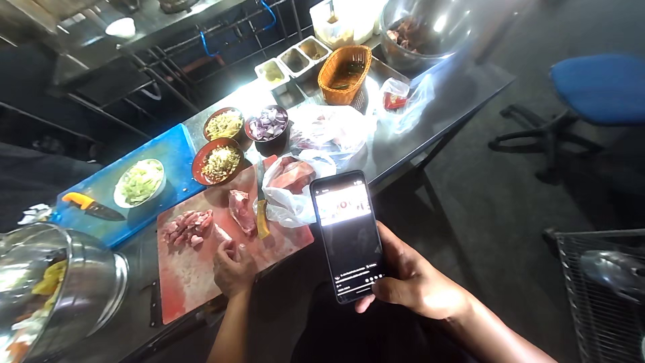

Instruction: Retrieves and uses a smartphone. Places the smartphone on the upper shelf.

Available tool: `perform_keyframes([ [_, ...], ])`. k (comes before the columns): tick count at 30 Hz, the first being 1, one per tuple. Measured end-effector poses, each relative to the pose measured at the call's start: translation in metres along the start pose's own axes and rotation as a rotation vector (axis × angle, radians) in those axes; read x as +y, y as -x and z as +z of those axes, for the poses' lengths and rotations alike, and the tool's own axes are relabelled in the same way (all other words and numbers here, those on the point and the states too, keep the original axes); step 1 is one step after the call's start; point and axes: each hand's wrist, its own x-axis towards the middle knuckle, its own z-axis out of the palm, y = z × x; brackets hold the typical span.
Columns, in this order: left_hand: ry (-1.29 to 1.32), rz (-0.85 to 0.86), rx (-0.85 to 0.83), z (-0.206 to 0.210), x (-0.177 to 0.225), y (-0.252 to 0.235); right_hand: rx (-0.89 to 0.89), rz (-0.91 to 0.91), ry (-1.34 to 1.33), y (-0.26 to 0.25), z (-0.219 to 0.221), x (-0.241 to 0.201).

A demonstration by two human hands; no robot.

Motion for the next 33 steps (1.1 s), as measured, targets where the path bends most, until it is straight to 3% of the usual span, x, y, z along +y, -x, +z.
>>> perform_keyframes([
  [33,-0.005,-0.003,-0.012,0.0013,-0.0025,0.0002,0.017,-0.004,0.002,-0.0008,-0.0014,0.0006],
])
